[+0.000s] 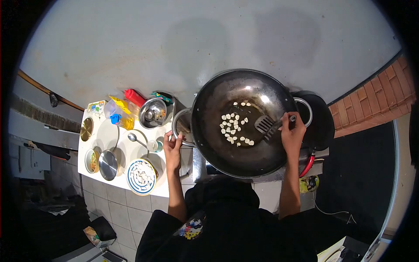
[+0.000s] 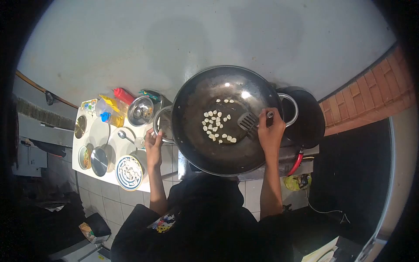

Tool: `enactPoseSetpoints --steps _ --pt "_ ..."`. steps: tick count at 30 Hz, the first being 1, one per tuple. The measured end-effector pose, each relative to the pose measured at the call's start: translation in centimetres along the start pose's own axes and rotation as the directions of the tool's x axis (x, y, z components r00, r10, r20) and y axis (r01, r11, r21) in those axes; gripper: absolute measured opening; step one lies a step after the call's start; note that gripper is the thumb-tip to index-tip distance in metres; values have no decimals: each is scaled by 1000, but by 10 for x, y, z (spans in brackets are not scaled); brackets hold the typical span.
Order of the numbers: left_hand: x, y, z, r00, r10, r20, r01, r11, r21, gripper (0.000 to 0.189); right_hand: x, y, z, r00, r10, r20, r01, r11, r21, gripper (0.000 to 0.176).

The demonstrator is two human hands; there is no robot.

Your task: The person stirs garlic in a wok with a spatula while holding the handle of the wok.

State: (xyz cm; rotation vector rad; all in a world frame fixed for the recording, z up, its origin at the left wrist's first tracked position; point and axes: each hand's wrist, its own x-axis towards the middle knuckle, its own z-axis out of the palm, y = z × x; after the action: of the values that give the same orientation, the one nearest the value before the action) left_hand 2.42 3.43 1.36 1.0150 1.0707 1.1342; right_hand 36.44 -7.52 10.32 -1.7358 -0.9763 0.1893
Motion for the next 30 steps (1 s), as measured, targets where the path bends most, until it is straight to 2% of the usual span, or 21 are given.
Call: enactPoseSetpoints --steps 3,6,8,11,12,14,18,20,21,24,25,27,28,30 --pt "0 0 -1 1000 -3 4 3 1000 -17 30 2 6 1 1000 11 -20 -12 1000 -23 13" --pt "-2 0 0 1000 0 7 0 1000 -18 30 2 8 6 999 33 24 -34 997 65 12" --pt "0 0 1 1000 10 2 -10 1000 -18 30 2 12 12 1000 21 9 -23 965 262 12" --pt "-1 -1 -1 1000 16 3 -16 1000 -17 30 0 8 11 1000 8 -8 -5 941 338 10" --pt "-1 0 -1 1000 15 2 -15 1000 -17 30 1 7 10 1000 9 -6 -6 940 341 10" --pt "-3 2 2 1000 22 4 -22 999 -23 30 2 8 6 999 -32 -8 33 992 120 10" --pt "-2 0 0 1000 8 1 -8 1000 -5 29 3 11 3 1000 -13 -28 14 999 44 9" --pt "-2 0 0 1000 10 9 -10 1000 -13 29 4 9 5 997 67 -28 -66 997 30 10" --pt "-2 1 1 1000 7 12 -7 1000 -11 29 4 9 7 997 71 -31 -70 997 29 10" --pt "-3 3 2 1000 -3 1 3 1000 20 29 3 10 15 996 -10 85 -16 956 293 12" --pt "-2 2 2 1000 5 9 -5 1000 5 28 2 9 15 996 -11 85 -15 955 295 12" --pt "-3 3 1 1000 12 8 -12 1000 -10 28 0 8 15 997 -60 44 35 905 424 11" --pt "-4 5 2 1000 4 2 -4 1000 15 28 -1 6 13 997 -61 47 35 904 426 11" --pt "-3 6 2 1000 -3 0 3 999 41 28 0 4 6 997 -21 70 -2 951 310 10"
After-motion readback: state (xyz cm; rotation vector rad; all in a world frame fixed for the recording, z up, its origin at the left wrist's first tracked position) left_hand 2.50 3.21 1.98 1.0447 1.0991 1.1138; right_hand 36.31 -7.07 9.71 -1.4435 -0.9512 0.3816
